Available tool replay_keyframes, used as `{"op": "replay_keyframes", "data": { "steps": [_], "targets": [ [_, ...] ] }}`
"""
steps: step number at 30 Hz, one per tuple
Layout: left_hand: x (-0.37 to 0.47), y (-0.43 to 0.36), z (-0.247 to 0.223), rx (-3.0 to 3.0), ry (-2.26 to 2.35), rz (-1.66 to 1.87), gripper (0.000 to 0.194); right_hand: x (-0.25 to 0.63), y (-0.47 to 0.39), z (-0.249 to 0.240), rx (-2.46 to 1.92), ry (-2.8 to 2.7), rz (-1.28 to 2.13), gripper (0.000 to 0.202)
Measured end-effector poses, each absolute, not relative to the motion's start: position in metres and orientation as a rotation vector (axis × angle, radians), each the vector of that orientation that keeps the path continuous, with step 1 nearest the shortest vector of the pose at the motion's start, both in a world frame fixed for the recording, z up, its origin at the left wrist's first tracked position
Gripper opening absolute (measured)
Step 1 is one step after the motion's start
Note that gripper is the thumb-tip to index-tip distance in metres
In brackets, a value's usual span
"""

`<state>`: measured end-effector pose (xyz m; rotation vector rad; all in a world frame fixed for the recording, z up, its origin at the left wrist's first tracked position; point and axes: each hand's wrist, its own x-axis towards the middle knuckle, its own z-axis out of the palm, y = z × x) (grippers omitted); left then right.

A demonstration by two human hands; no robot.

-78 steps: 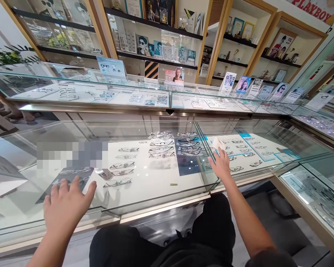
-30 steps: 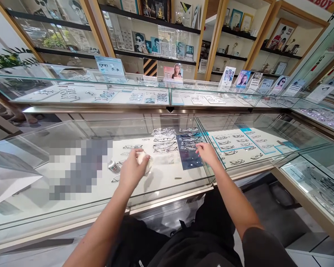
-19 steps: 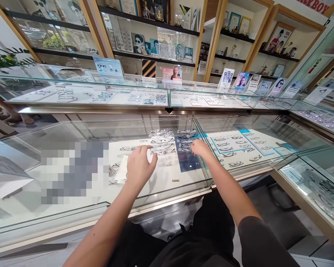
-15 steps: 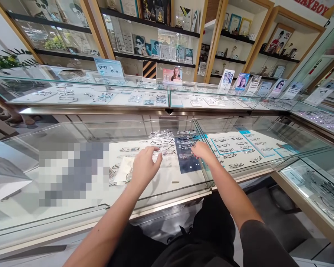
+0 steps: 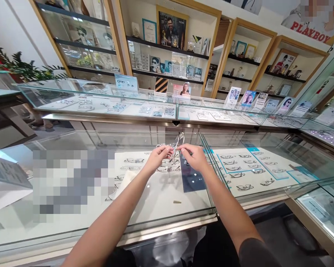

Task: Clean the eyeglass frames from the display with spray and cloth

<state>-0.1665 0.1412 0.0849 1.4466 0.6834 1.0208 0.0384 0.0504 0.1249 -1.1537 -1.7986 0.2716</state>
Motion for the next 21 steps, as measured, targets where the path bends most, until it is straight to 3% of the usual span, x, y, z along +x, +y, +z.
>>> {"op": "replay_keyframes", "data": {
  "steps": [10, 17, 21],
  "targets": [
    [-0.187, 0.151, 0.067, 1.373, 0.808, 0.99, 0.051, 0.02, 0.089, 0.081, -1.05, -1.896, 0.306, 0.03],
    [-0.182, 0.146, 0.067, 1.354, 0.812, 0.999, 0.042, 0.025, 0.087, 0.078, -1.079, -1.797, 0.52, 0.025],
    [-0.179, 0.145, 0.066, 1.339, 0.832, 1.057, 0.042, 0.018, 0.093, 0.067, -1.0, -1.477, 0.773, 0.018]
  ]
}}
